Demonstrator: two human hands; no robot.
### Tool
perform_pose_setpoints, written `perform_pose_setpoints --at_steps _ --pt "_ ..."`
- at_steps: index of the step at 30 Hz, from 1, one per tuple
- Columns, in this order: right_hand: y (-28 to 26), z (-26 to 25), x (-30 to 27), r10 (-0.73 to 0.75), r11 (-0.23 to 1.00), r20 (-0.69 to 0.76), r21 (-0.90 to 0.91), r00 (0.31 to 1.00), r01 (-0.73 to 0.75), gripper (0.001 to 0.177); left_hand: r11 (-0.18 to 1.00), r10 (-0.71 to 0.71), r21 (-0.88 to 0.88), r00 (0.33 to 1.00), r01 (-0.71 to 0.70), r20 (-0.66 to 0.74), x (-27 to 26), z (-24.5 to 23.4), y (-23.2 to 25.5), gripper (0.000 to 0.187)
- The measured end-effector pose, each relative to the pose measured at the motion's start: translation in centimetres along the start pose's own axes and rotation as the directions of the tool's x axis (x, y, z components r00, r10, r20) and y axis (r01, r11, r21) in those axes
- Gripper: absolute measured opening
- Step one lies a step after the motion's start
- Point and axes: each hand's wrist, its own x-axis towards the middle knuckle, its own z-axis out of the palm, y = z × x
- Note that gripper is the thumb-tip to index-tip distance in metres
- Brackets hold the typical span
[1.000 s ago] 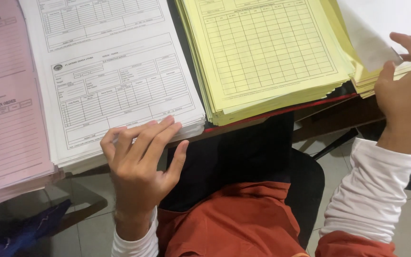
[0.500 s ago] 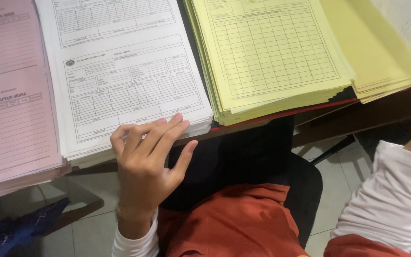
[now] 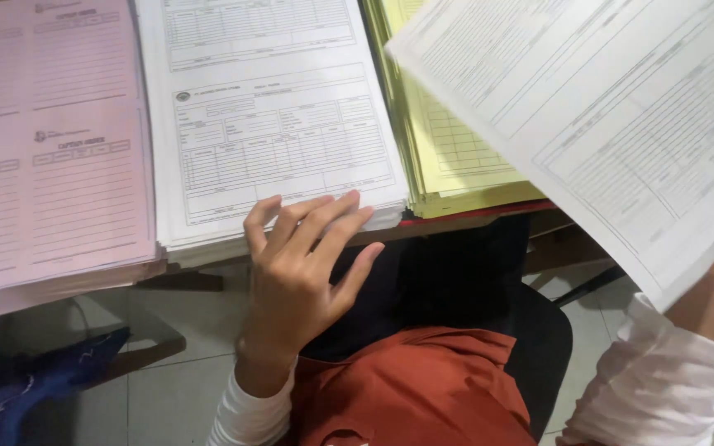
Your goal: Sorting and organizing stacks of printed documents by flipping through and moving sheets between piles
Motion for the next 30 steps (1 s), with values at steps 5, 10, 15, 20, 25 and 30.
perform_pose_setpoints --at_steps 5,10,15,20,25,30 --pt "-0.7 10.0 -6.9 -0.149 0.916 0.23 -0.333 0.962 0.221 0.033 0.999 -0.001 -0.04 0.998 -0.002 -0.068 -0.3 0.5 -0.2 0.037" --pt "-2.7 15.2 -10.1 -0.078 0.936 0.177 -0.327 0.981 0.133 0.043 0.988 -0.126 -0.118 0.963 0.101 -0.238 -2.3 3.6 -1.9 0.056" --pt "-4.8 18.7 -11.3 -0.014 0.948 0.22 -0.307 0.976 0.083 0.045 0.848 -0.399 -0.517 0.781 0.114 -0.481 -1.3 2.1 -3.4 0.075" --pt "-6.9 22.5 -12.0 -0.023 0.94 0.4 -0.303 0.916 0.156 0.06 0.424 0.181 -0.905 0.983 -0.043 0.038 -3.9 -2.8 -13.0 0.038" --pt "-3.2 21.4 -12.2 -0.611 0.684 0.511 -0.043 0.605 0.728 0.035 0.994 0.099 -0.013 0.956 -0.107 -0.276 -4.7 -5.7 -8.6 0.04" --pt "-2.3 26.1 -18.1 -0.746 0.455 0.435 -0.22 0.505 0.863 0.073 0.968 0.172 0.232 0.918 -0.092 -0.357 -3.8 -5.1 -5.3 0.024"
